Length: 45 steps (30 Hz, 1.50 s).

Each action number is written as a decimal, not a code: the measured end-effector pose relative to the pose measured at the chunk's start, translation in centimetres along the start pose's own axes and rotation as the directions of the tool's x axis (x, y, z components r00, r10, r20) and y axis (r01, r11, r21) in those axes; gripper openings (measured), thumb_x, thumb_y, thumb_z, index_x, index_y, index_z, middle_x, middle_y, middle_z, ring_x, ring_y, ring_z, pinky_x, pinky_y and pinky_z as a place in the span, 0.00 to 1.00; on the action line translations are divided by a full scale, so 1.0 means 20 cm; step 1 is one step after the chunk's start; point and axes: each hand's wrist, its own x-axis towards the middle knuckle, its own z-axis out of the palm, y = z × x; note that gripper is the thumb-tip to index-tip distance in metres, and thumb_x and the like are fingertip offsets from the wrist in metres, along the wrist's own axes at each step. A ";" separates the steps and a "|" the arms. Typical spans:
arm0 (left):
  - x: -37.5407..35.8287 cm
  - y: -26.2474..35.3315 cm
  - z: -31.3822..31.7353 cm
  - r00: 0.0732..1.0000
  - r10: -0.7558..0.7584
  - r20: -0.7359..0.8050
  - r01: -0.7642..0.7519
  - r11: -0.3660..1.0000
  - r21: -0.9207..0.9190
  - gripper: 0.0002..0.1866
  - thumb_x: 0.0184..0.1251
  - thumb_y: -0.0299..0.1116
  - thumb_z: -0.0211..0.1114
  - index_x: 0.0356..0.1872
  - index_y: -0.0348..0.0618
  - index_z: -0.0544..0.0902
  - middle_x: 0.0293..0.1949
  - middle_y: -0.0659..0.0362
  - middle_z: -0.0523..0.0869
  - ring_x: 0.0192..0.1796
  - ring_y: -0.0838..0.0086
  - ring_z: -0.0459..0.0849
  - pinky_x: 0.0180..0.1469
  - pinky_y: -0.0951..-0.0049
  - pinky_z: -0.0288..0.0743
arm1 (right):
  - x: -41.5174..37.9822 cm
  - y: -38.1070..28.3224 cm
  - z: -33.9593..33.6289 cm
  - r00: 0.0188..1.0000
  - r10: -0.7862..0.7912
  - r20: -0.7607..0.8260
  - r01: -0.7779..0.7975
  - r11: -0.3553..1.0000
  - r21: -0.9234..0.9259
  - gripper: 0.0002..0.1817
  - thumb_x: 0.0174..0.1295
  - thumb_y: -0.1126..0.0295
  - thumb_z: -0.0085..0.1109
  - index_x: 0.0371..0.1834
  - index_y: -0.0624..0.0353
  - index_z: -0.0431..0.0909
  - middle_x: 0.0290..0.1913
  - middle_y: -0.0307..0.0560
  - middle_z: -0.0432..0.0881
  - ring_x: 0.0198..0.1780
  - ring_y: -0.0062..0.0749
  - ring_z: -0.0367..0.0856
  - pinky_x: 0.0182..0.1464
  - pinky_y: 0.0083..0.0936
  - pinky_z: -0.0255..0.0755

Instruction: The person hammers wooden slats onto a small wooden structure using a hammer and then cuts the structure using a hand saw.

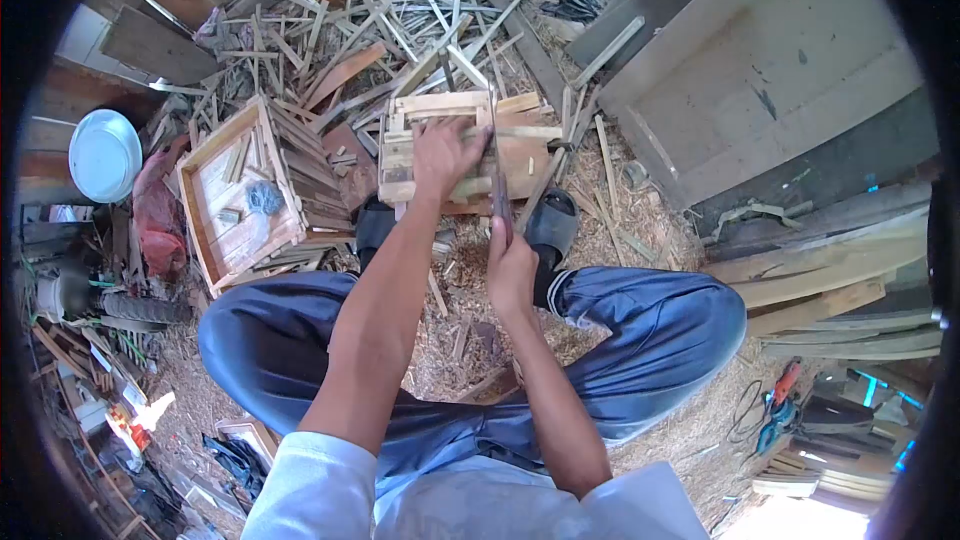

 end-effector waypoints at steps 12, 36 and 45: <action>0.02 -0.01 0.02 0.999 -0.029 -0.025 0.029 0.999 0.030 0.28 0.67 0.61 0.58 0.45 0.46 0.89 0.47 0.56 0.89 0.55 0.62 0.81 0.65 0.55 0.60 | 0.06 -0.06 -0.02 0.999 0.029 0.019 -0.027 0.996 -0.086 0.27 0.77 0.53 0.44 0.57 0.68 0.79 0.41 0.74 0.82 0.46 0.68 0.82 0.48 0.46 0.76; 0.03 0.01 -0.05 0.997 -0.076 0.013 0.076 0.997 0.005 0.28 0.68 0.61 0.57 0.48 0.47 0.88 0.48 0.53 0.89 0.57 0.59 0.81 0.66 0.51 0.61 | -0.16 0.05 0.00 0.996 -0.014 -0.087 0.026 0.990 0.139 0.23 0.76 0.55 0.48 0.46 0.69 0.82 0.34 0.73 0.81 0.43 0.68 0.82 0.42 0.48 0.74; 0.04 -0.01 0.00 0.997 -0.059 0.046 0.057 0.998 0.041 0.31 0.67 0.63 0.57 0.50 0.45 0.88 0.49 0.54 0.89 0.58 0.59 0.80 0.63 0.52 0.63 | 0.01 -0.02 -0.02 0.982 -0.146 -0.120 0.150 0.988 0.027 0.25 0.77 0.54 0.46 0.47 0.69 0.80 0.32 0.72 0.81 0.40 0.69 0.82 0.40 0.49 0.75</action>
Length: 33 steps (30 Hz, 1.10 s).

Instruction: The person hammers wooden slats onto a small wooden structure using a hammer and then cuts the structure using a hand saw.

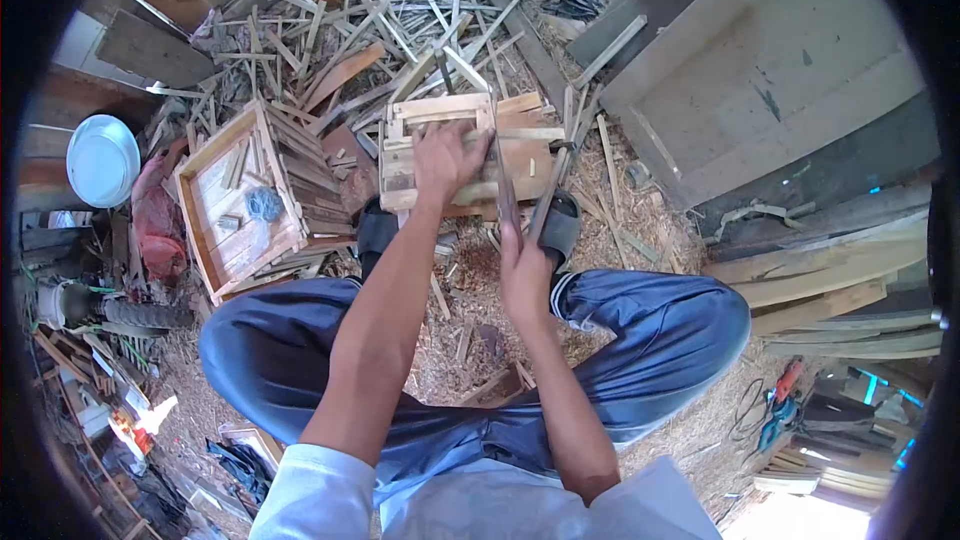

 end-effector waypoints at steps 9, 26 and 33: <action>0.01 0.01 0.01 0.998 -0.024 -0.053 0.021 0.997 -0.071 0.29 0.67 0.62 0.58 0.46 0.46 0.89 0.46 0.54 0.90 0.55 0.58 0.82 0.65 0.53 0.62 | -0.01 0.06 0.03 0.998 0.059 0.007 -0.059 0.998 -0.005 0.24 0.77 0.55 0.46 0.45 0.70 0.79 0.29 0.70 0.79 0.34 0.68 0.79 0.36 0.48 0.72; 0.00 0.00 -0.02 0.999 -0.034 -0.017 0.033 0.999 -0.019 0.28 0.67 0.60 0.59 0.47 0.46 0.89 0.46 0.52 0.90 0.55 0.60 0.82 0.62 0.55 0.63 | -0.34 0.15 -0.03 0.996 0.089 0.013 -0.089 0.996 0.021 0.22 0.76 0.56 0.49 0.57 0.66 0.77 0.32 0.69 0.82 0.35 0.66 0.82 0.34 0.46 0.75; -0.01 0.00 -0.02 0.999 -0.020 -0.025 0.019 0.999 -0.033 0.29 0.68 0.61 0.57 0.51 0.48 0.88 0.50 0.53 0.88 0.60 0.60 0.80 0.65 0.51 0.62 | -0.05 0.02 0.02 0.999 0.037 0.010 -0.036 0.998 -0.044 0.22 0.75 0.57 0.50 0.53 0.69 0.79 0.37 0.72 0.83 0.44 0.69 0.82 0.42 0.47 0.76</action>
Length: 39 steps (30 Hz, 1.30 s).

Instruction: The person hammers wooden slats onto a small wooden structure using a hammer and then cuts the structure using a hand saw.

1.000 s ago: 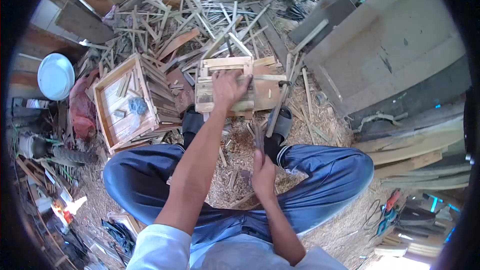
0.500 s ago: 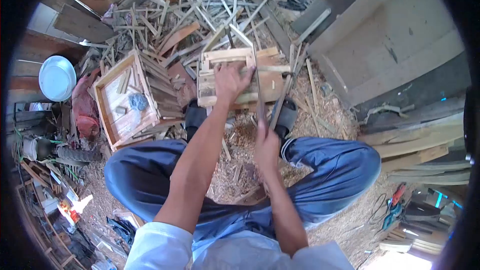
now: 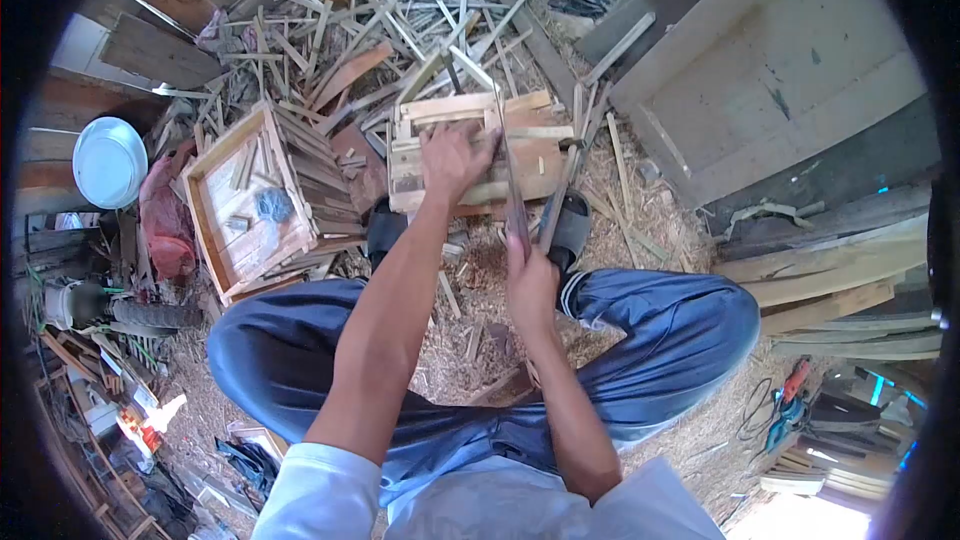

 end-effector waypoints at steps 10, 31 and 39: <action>0.01 0.01 -0.01 0.993 -0.055 0.102 0.055 0.998 0.003 0.30 0.67 0.62 0.57 0.54 0.48 0.87 0.53 0.53 0.88 0.64 0.60 0.77 0.70 0.49 0.57 | 0.03 0.02 0.04 0.989 -0.087 -0.119 0.086 0.996 -0.016 0.26 0.77 0.54 0.47 0.38 0.71 0.80 0.27 0.70 0.79 0.33 0.65 0.81 0.36 0.47 0.73; 0.06 0.01 0.02 0.997 -0.076 0.019 0.076 0.997 -0.015 0.33 0.68 0.63 0.53 0.56 0.44 0.84 0.54 0.50 0.87 0.62 0.55 0.79 0.70 0.43 0.56 | -0.19 0.05 -0.37 0.988 -0.137 -0.068 0.149 0.961 0.234 0.21 0.70 0.55 0.61 0.34 0.68 0.79 0.19 0.46 0.73 0.24 0.24 0.68 0.29 0.31 0.68; -0.03 -0.03 0.00 0.975 0.171 -0.143 -0.192 0.969 -0.156 0.31 0.60 0.58 0.64 0.52 0.40 0.80 0.55 0.48 0.80 0.61 0.52 0.75 0.65 0.50 0.60 | -0.30 0.07 -0.54 0.987 -0.103 -0.127 0.148 0.895 0.421 0.14 0.67 0.63 0.65 0.35 0.65 0.79 0.20 0.35 0.74 0.23 0.15 0.69 0.26 0.22 0.66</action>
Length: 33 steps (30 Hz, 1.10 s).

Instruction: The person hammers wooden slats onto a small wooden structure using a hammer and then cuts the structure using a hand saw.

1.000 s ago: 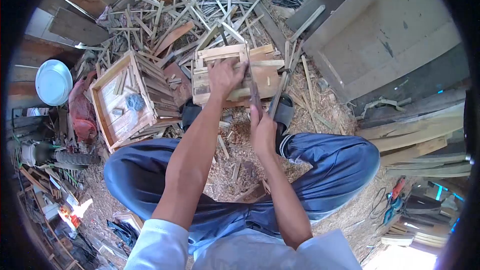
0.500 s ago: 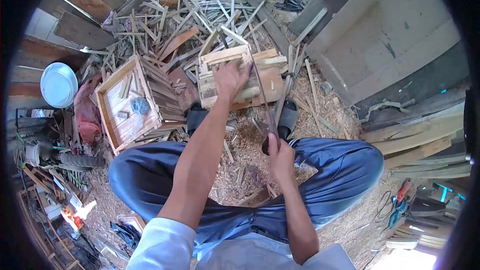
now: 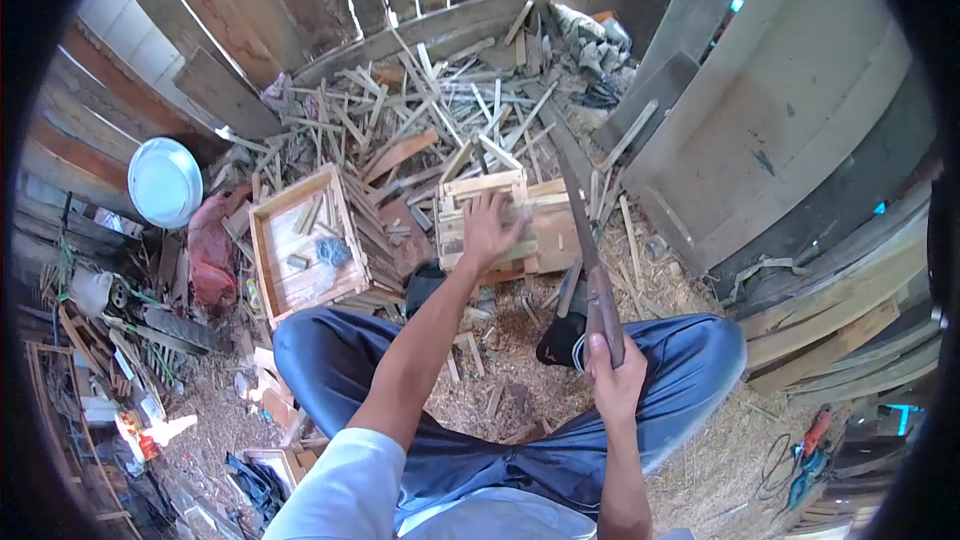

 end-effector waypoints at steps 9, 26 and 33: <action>-0.08 -0.01 -0.10 0.867 0.165 0.470 -0.398 0.797 0.454 0.53 0.44 0.62 0.73 0.72 0.47 0.67 0.73 0.38 0.62 0.76 0.46 0.58 0.75 0.39 0.46 | -0.19 0.06 -0.01 1.000 0.013 -0.008 -0.013 0.999 0.041 0.15 0.65 0.62 0.67 0.36 0.65 0.79 0.20 0.36 0.72 0.24 0.18 0.67 0.28 0.24 0.66; 0.09 0.13 -0.44 0.699 0.038 0.714 -0.359 0.882 0.305 0.60 0.32 0.34 0.81 0.75 0.52 0.58 0.73 0.46 0.63 0.74 0.49 0.65 0.70 0.46 0.65 | -0.34 -0.01 -0.03 0.982 -0.181 -0.049 0.180 0.983 -0.021 0.18 0.63 0.58 0.67 0.27 0.63 0.76 0.14 0.47 0.71 0.16 0.32 0.68 0.23 0.33 0.64; 0.11 0.12 -0.60 0.657 0.107 0.746 -0.243 0.967 0.076 0.57 0.36 0.34 0.77 0.75 0.51 0.58 0.68 0.44 0.70 0.65 0.48 0.75 0.67 0.58 0.71 | -0.33 -0.06 0.02 0.977 -0.205 -0.067 0.203 0.979 -0.037 0.17 0.62 0.59 0.66 0.26 0.62 0.76 0.15 0.51 0.73 0.15 0.43 0.74 0.23 0.37 0.66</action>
